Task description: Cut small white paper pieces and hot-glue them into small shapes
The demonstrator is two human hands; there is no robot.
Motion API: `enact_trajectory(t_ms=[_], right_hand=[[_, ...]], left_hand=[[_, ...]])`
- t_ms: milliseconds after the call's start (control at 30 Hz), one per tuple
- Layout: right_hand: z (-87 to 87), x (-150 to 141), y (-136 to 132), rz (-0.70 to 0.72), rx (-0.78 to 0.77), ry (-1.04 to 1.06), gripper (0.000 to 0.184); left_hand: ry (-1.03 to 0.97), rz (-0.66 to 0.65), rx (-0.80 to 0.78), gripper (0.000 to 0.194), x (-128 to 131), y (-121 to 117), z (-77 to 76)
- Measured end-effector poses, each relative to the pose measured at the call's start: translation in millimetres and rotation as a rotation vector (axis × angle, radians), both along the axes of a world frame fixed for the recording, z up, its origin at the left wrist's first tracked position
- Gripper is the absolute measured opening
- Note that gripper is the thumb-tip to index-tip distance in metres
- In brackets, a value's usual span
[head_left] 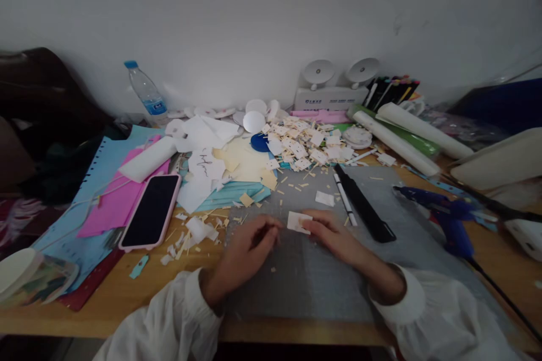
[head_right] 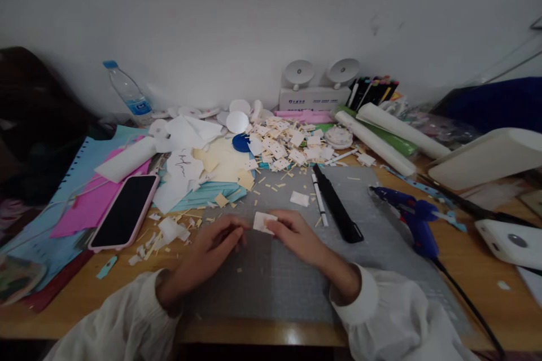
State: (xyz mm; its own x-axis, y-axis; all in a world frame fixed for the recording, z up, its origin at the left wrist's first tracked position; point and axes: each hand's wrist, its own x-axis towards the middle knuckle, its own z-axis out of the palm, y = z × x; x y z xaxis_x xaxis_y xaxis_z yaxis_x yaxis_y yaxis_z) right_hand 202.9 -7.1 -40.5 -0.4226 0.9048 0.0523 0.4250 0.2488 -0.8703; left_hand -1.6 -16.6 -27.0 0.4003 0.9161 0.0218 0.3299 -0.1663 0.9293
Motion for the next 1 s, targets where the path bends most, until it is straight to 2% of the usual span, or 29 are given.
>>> enact_trajectory(t_ms=[133,267,400,533,667,767,900,1000], right_hand=[[-2.5,-1,-3,-0.002,0.106,-0.202,0.033],[-2.7,-3,-7,-0.058,0.206,-0.389,0.025],[5.3,6,-15,-0.161,0.285,-0.473,0.015],[9.8,26,-36,-0.274,0.423,-0.495,0.014],[1.3,41,-59,-0.215,0.513,-0.532,0.009],[-5.1,38,-66,-0.164,0.541,-0.563,0.012],[-3.8,18,-52,-0.087,0.551,-0.605,0.028],[-0.6,2,-30,0.022,0.545,-0.631,0.029]], left_hand=[[0.126,0.105,0.174,0.019,-26,-15,4.2],[0.241,0.185,0.253,0.021,-50,-18,10.6],[0.438,0.307,0.429,0.019,-55,4,6.6],[0.519,0.3,0.505,0.019,-46,36,-6.7],[0.551,0.271,0.512,0.016,-37,51,-15.9],[0.521,0.276,0.503,0.008,-36,53,-16.4],[0.44,0.288,0.44,0.011,-39,46,-7.1],[0.375,0.285,0.383,0.018,-41,33,5.5]])
